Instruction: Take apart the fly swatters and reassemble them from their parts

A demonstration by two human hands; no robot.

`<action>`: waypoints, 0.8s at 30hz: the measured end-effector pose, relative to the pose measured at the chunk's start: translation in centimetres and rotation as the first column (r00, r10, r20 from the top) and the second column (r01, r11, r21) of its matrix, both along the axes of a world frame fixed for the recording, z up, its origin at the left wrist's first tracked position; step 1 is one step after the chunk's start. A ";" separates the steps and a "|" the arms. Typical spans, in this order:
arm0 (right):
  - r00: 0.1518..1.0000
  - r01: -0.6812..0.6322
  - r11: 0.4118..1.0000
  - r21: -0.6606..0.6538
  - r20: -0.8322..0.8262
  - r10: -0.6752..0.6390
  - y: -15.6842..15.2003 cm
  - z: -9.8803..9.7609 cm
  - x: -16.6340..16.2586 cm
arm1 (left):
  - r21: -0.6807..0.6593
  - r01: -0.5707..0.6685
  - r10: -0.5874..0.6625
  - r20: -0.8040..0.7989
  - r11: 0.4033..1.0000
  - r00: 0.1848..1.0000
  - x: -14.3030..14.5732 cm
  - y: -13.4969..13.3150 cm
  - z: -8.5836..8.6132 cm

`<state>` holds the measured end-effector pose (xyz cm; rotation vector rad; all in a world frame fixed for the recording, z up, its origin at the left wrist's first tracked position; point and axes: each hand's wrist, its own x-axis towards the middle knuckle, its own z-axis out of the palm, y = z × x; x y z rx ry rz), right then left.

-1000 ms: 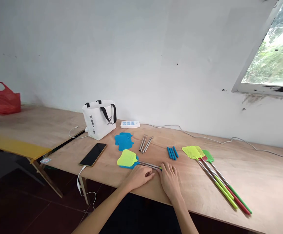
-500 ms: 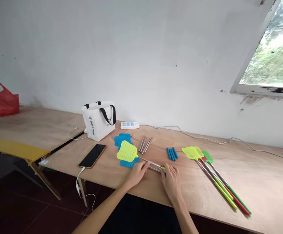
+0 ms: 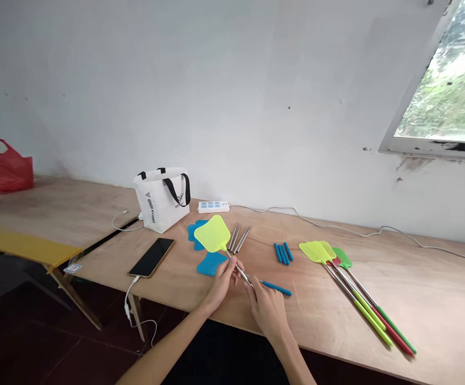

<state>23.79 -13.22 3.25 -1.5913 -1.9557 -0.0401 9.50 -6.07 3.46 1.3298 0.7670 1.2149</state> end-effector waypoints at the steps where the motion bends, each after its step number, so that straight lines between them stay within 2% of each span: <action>1: 1.000 0.010 1.000 0.003 0.004 -0.010 -0.2 0.2 -0.1 | 0.012 -0.001 0.001 0.008 1.000 1.000 0.0 -0.1 0.4; 4: 0.997 0.060 0.998 0.013 0.054 -0.061 -0.7 0.8 -0.1 | 0.007 -0.026 0.026 0.053 1.000 0.998 -0.6 0.1 1.9; 7: 0.986 0.094 0.996 0.000 0.138 -0.093 -0.9 1.2 0.6 | -0.054 -0.128 0.137 0.213 0.990 0.968 -1.8 0.8 3.1; 11: 0.985 0.055 0.995 -0.084 0.171 -0.039 -0.5 1.6 2.8 | -0.084 -0.218 0.234 0.338 0.972 0.912 -4.3 2.3 4.5; 14: 0.994 0.026 0.989 -0.146 0.105 -0.010 -0.3 1.8 6.2 | -0.094 -0.321 0.331 0.406 0.942 0.852 -7.8 3.4 5.6; 17: 0.999 0.035 0.973 -0.229 0.002 -0.036 -0.5 1.7 10.2 | -0.128 -0.480 0.480 0.463 0.868 0.745 -12.4 4.6 6.7; 19: 0.996 -0.036 0.947 -0.320 -0.090 0.007 -0.6 1.6 12.2 | -0.130 -0.548 0.540 0.463 0.826 0.703 -14.9 5.1 7.3; 21: 0.991 -0.049 0.940 -0.337 -0.137 0.002 -0.7 1.6 13.1 | -0.066 -0.552 0.517 0.458 0.831 0.723 -16.4 5.2 7.8; 24: 0.985 -0.036 0.949 -0.313 -0.174 -0.020 -0.7 2.2 12.9 | -0.007 -0.534 0.467 0.497 0.845 0.732 -17.0 4.8 8.3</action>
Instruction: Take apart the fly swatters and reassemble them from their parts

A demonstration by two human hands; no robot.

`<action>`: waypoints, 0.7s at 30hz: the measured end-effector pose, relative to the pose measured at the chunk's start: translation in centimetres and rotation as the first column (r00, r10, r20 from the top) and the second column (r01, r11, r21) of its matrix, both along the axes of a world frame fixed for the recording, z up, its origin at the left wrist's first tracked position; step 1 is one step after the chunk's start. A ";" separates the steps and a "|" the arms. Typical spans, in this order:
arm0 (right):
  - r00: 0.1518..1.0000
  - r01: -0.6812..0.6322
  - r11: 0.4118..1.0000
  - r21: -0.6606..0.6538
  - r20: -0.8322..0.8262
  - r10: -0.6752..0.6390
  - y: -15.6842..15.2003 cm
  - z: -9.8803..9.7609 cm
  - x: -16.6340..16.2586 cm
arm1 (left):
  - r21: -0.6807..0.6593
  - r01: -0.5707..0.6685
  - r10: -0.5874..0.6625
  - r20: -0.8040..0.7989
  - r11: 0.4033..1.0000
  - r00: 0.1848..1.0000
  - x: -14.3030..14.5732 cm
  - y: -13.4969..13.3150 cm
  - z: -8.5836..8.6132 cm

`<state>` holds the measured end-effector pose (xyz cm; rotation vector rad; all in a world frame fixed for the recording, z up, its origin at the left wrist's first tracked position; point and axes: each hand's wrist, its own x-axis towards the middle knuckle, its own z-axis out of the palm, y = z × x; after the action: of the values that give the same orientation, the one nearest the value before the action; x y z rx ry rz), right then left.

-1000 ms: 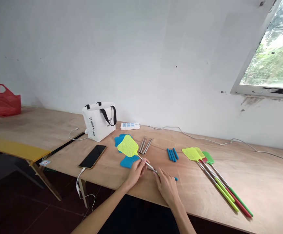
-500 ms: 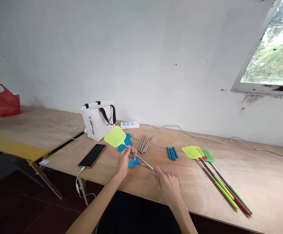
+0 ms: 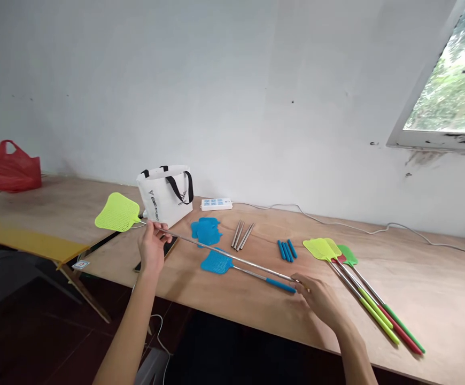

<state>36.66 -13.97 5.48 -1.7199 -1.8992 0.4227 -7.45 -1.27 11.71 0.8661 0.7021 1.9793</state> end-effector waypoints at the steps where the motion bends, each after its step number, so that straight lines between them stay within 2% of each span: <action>1: 1.000 0.003 1.000 0.007 -0.011 -0.003 0.0 0.3 -0.3 | -0.003 -0.001 0.001 0.027 1.000 1.000 0.0 -0.1 0.1; 6: 0.999 0.030 0.999 0.024 -0.012 -0.030 -0.5 2.0 -0.7 | -0.018 -0.020 0.022 0.101 1.000 0.995 -0.7 -0.3 0.4; 12: 1.000 0.025 1.000 0.012 0.011 -0.025 -0.9 2.2 0.2 | 0.033 -0.065 0.056 0.219 0.997 0.974 -1.5 -0.6 1.0; 16: 1.000 0.018 0.999 0.038 -0.023 -0.017 -0.9 2.3 -0.5 | 0.040 -0.041 0.032 0.208 0.998 0.978 0.1 -1.1 1.1; 21: 0.999 -0.015 0.999 0.035 -0.032 0.017 -1.1 2.7 -1.4 | -0.031 -0.010 0.015 0.164 0.999 0.986 2.9 -1.2 0.6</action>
<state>35.30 -15.06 8.14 -1.6668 -1.8874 0.4191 -4.57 -2.51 12.33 0.6737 0.6414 2.0193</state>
